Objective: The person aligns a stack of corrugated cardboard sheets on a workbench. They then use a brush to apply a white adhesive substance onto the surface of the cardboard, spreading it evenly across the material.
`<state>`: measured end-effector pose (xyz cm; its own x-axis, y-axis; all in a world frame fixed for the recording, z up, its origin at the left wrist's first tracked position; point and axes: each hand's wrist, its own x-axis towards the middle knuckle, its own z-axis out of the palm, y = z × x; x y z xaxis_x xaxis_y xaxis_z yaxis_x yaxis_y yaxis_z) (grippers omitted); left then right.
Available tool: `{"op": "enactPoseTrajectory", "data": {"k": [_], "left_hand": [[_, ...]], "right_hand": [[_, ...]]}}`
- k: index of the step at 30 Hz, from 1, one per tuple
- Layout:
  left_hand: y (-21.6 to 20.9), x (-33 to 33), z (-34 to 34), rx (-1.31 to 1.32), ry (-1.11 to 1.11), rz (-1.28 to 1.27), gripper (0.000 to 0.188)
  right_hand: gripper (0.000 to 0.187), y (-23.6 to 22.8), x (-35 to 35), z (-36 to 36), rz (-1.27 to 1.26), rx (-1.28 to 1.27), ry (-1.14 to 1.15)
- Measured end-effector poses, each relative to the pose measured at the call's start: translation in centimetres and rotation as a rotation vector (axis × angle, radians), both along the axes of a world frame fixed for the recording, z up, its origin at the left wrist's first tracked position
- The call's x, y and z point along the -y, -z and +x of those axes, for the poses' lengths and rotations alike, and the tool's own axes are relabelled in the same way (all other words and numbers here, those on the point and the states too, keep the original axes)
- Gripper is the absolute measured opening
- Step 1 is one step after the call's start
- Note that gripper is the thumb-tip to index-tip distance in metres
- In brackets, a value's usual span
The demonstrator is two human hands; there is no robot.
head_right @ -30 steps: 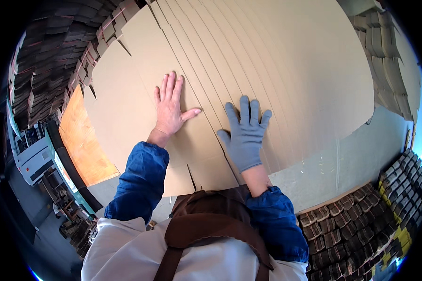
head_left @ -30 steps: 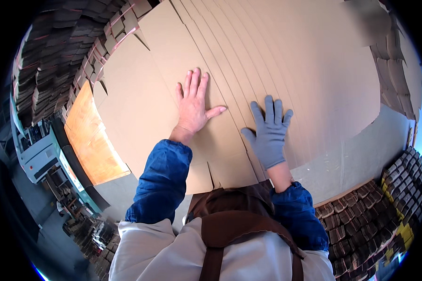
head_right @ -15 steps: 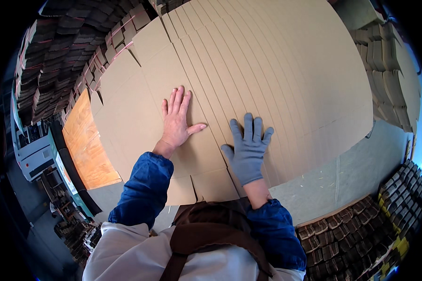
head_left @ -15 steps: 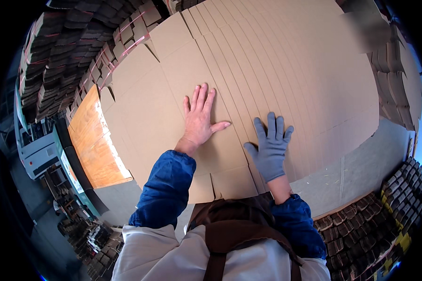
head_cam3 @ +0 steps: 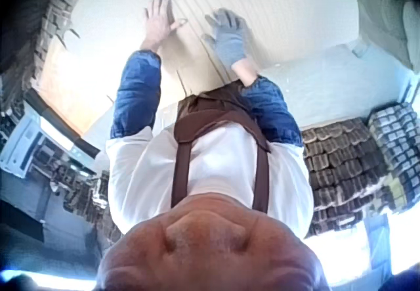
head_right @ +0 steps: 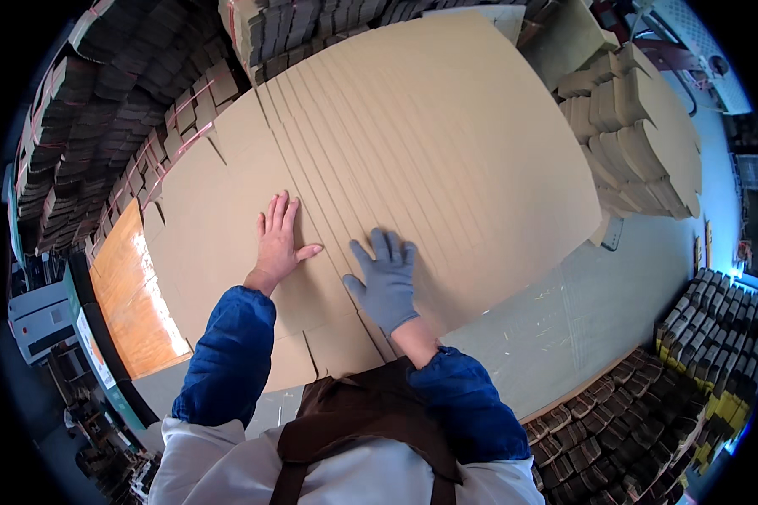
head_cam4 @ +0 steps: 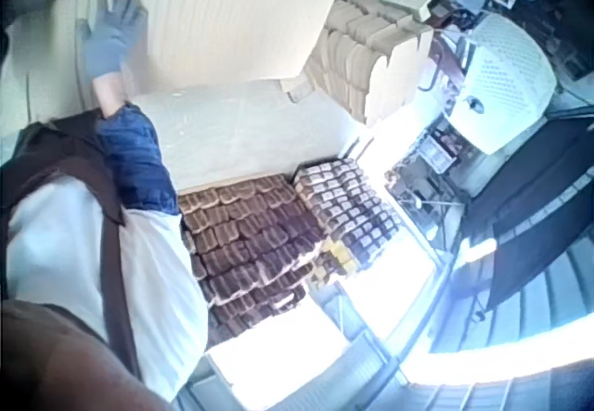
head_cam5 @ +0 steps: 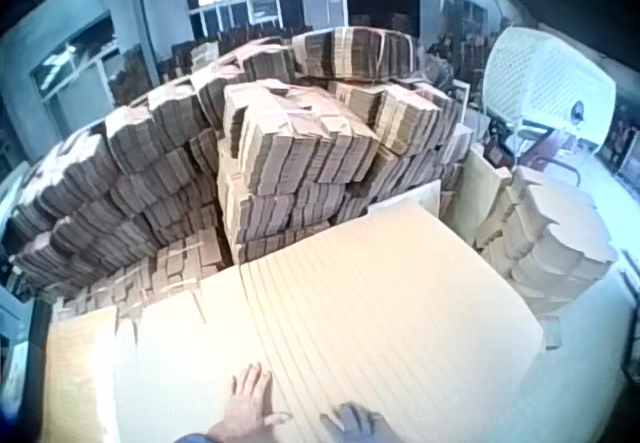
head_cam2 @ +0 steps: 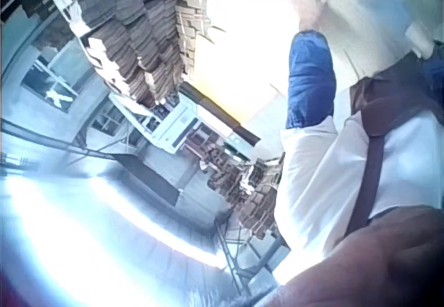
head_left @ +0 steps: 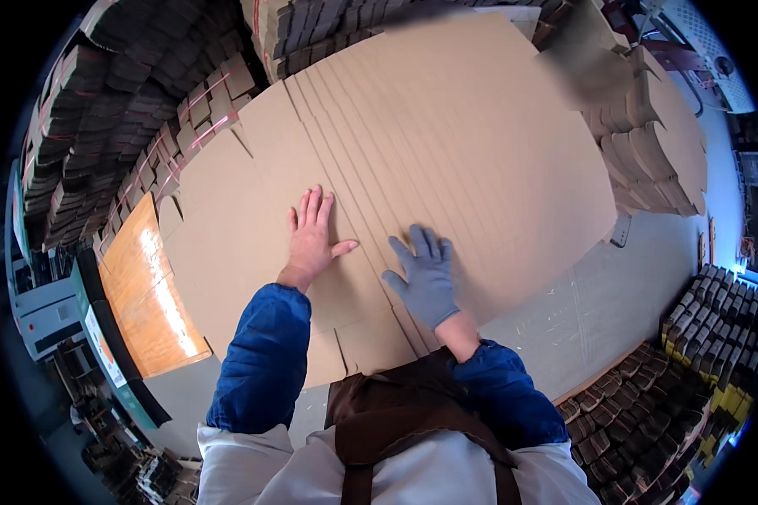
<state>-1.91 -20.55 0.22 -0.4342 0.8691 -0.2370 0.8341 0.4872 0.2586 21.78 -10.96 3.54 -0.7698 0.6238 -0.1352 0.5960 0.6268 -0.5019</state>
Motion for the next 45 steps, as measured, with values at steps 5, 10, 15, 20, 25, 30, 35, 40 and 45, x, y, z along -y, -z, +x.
{"op": "enactPoseTrajectory", "data": {"k": [5, 10, 15, 20, 25, 30, 35, 40, 45], "left_hand": [[-3.0, -1.7, 0.2, 0.004, -0.039, -0.133, 0.109], [-5.3, -2.8, 0.8, -0.061, -0.055, -0.235, 0.107], [-5.8, -2.5, 0.9, -0.096, -0.061, -0.264, 0.101], [-6.4, -4.8, 2.3, -0.209, -0.084, -0.265, 0.088], [-8.5, -8.6, 23.1, 0.13, 0.246, 0.397, 0.025], [2.7, -1.5, 43.4, 0.557, 0.355, -0.411, 0.031], [9.6, 5.3, 53.0, 0.799, 0.119, -0.92, 0.023], [5.1, 2.8, 56.4, 1.357, 0.264, -0.981, 0.028], [6.7, -5.0, 58.3, 1.551, 0.268, -1.433, 0.024]], "right_hand": [[0.045, -22.1, -4.5, 6.1, -0.975, -0.737, -0.251], [0.016, -33.6, -2.3, 12.7, -0.65, -1.351, -0.387], [0.02, -33.0, -0.8, 13.9, -0.189, -1.769, -0.372], [0.019, -32.7, -2.4, 21.8, -0.208, -1.779, -0.311], [0.023, -25.2, -11.2, 37.5, -0.524, -1.175, -0.4], [0.039, 1.4, -12.5, 53.7, -0.595, 0.653, 0.152], [0.047, 15.7, 2.1, 73.6, -0.99, 0.562, 0.001], [0.044, 14.3, 2.4, 81.6, -1.399, 0.668, 0.133], [0.04, 17.0, -4.9, 81.2, -1.514, 0.508, -0.027]]}}
